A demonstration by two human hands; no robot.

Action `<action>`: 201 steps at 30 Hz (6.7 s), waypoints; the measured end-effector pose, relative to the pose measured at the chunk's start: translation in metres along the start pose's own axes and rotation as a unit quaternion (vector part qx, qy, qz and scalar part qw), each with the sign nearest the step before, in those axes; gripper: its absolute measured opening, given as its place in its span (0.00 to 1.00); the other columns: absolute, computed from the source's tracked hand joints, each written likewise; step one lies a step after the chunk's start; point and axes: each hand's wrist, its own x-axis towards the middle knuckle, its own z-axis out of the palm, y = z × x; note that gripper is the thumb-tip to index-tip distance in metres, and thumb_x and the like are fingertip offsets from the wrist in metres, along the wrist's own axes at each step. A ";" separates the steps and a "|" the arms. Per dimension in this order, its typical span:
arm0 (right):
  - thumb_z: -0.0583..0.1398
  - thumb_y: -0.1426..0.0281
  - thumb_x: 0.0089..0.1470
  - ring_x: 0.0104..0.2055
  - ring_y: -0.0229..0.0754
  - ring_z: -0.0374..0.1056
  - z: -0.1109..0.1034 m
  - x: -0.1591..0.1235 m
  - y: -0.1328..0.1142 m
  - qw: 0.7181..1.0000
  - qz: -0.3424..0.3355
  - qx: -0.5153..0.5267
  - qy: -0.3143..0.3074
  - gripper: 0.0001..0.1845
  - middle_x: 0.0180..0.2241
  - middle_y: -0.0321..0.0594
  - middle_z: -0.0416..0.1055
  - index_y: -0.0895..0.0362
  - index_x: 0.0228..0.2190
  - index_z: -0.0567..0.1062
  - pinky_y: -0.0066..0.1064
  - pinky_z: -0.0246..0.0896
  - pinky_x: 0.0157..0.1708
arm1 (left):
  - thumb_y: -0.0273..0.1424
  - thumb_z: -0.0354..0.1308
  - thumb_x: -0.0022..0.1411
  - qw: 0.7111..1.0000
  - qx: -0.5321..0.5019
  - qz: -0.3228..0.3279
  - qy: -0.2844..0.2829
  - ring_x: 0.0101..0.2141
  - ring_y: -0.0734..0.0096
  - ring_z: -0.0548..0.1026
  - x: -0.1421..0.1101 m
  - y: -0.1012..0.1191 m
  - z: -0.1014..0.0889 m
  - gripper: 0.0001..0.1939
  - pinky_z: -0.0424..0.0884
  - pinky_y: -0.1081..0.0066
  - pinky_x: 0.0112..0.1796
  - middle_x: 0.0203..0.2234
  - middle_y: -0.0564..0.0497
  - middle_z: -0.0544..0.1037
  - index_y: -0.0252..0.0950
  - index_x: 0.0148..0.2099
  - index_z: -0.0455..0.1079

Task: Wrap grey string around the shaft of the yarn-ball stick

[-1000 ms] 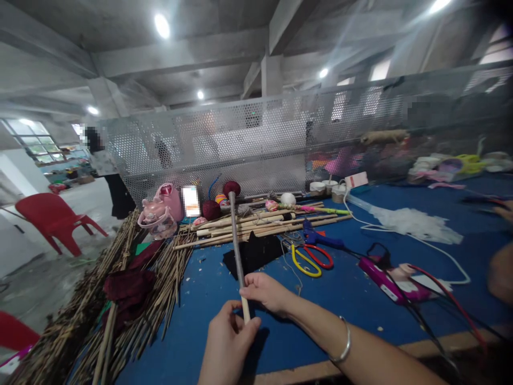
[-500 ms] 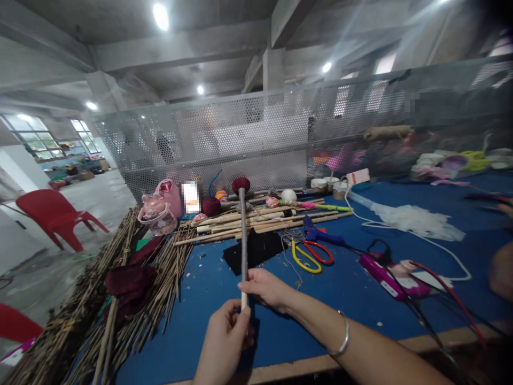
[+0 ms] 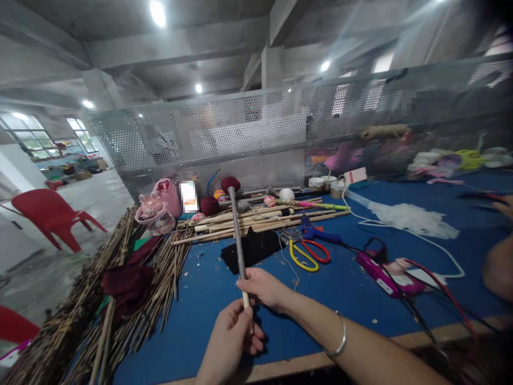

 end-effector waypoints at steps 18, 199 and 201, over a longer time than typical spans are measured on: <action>0.58 0.65 0.47 0.12 0.24 0.43 -0.026 -0.005 -0.015 0.986 0.019 0.026 -0.161 0.14 0.20 0.31 0.63 0.62 0.34 0.67 0.20 0.31 0.10 | 0.44 0.51 0.53 0.995 -0.084 0.053 -0.004 0.15 0.78 0.67 0.004 0.003 -0.004 0.21 0.61 0.79 0.16 0.17 0.52 0.70 0.30 0.40 0.62; 0.59 0.67 0.45 0.10 0.25 0.34 -0.016 -0.007 -0.014 0.980 0.098 0.089 -0.145 0.13 0.09 0.22 0.46 0.59 0.34 0.67 0.19 0.27 0.09 | 0.41 0.44 0.58 0.997 0.023 0.077 0.009 0.09 0.83 0.57 0.003 -0.009 -0.006 0.15 0.50 0.81 0.12 0.11 0.57 0.65 0.33 0.35 0.60; 0.59 0.68 0.45 0.11 0.25 0.34 -0.019 -0.008 -0.017 0.978 0.100 0.092 -0.161 0.15 0.10 0.21 0.45 0.59 0.37 0.67 0.19 0.26 0.09 | 0.40 0.43 0.58 0.996 0.023 0.080 0.007 0.09 0.83 0.57 0.002 -0.009 -0.005 0.15 0.50 0.81 0.12 0.11 0.57 0.66 0.33 0.34 0.60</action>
